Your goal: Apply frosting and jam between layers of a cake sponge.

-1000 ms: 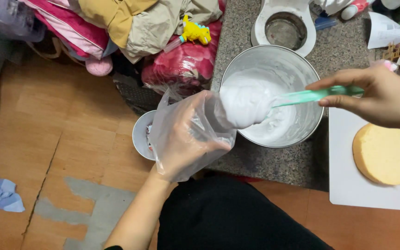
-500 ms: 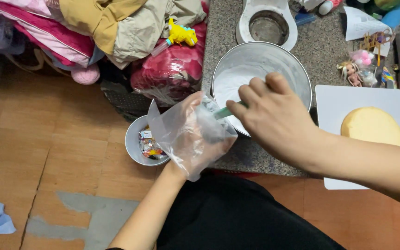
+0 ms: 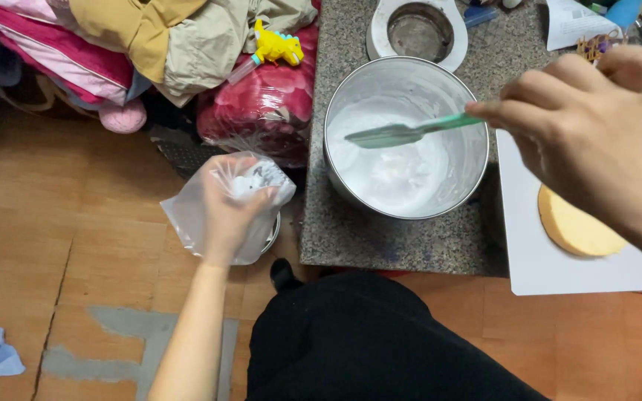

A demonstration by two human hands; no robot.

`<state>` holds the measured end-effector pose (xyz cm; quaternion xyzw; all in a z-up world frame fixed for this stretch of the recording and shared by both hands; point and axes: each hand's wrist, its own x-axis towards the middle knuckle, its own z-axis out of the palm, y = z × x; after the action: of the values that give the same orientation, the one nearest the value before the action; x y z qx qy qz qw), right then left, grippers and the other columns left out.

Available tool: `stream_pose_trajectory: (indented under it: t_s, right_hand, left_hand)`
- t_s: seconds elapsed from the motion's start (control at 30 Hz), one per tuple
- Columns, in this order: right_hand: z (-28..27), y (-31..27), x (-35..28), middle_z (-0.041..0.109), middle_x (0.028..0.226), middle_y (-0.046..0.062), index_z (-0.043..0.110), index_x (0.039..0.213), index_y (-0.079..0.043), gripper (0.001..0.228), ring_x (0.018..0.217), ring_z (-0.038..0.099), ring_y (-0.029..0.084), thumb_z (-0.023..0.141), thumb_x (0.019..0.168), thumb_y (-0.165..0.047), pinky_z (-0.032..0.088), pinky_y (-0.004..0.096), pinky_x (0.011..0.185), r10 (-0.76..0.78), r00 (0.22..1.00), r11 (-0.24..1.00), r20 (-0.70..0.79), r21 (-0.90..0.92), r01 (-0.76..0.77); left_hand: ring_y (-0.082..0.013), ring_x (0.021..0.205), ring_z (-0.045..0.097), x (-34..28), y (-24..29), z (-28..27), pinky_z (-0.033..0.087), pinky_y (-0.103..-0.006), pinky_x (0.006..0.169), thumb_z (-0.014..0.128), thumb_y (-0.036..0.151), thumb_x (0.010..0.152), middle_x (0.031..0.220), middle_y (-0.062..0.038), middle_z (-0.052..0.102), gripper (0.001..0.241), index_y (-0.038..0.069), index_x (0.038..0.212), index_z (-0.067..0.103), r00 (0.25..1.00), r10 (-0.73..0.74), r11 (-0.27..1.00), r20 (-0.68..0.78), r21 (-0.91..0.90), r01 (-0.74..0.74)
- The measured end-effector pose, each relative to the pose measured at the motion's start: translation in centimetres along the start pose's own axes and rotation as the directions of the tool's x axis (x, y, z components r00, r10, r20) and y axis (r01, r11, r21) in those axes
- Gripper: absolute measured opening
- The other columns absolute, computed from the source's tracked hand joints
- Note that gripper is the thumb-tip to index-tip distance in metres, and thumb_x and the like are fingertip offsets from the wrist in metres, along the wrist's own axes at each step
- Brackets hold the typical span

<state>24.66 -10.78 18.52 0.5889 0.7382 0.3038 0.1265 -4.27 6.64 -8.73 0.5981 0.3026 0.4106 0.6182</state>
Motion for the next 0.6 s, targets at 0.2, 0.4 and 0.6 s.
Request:
stream_pose_trajectory:
  t_s: [0.2, 0.4, 0.6]
  right_hand:
    - [10.1, 0.7, -3.0, 0.067, 0.094, -0.012, 0.081, 0.113, -0.032, 0.022, 0.093, 0.059, 0.010, 0.073, 0.095, -0.023, 0.033, 0.036, 0.098, 0.050, 0.992, 0.999, 0.112, 0.008, -0.051]
    - [16.1, -2.0, -2.8, 0.065, 0.096, -0.007, 0.079, 0.117, -0.030, 0.031, 0.100, 0.061, 0.013, 0.067, 0.094, -0.012, 0.037, 0.036, 0.102, 0.048, 0.985, 0.993, 0.167, 0.098, -0.065]
    - [19.9, -6.5, -2.0, 0.066, 0.091, -0.004, 0.079, 0.109, -0.025, 0.032, 0.096, 0.062, 0.016, 0.066, 0.086, -0.008, 0.037, 0.036, 0.098, -0.014, 0.974, 0.968, 0.225, 0.246, -0.043]
  left_hand:
    - [-0.0243, 0.127, 0.062, -1.5, 2.2, 0.5, 0.056, -0.0389, 0.108, 0.085, -0.007, 0.073, 0.136, -0.015, 0.059, 0.066, 0.008, 0.121, 0.042, 0.990, -0.128, 0.990, 0.052, -0.050, 0.131]
    - [-0.0243, 0.132, 0.057, -3.2, 4.6, 1.6, 0.052, -0.0400, 0.112, 0.091, -0.003, 0.066, 0.134, -0.014, 0.055, 0.076, 0.009, 0.122, 0.041, 0.985, -0.116, 0.992, 0.126, -0.030, 0.121]
    - [-0.0235, 0.126, 0.060, -4.5, 5.7, 1.8, 0.057, -0.0376, 0.106, 0.096, 0.007, 0.057, 0.134, -0.012, 0.057, 0.099, 0.009, 0.134, 0.033, 0.978, -0.185, 0.982, 0.092, -0.027, 0.189]
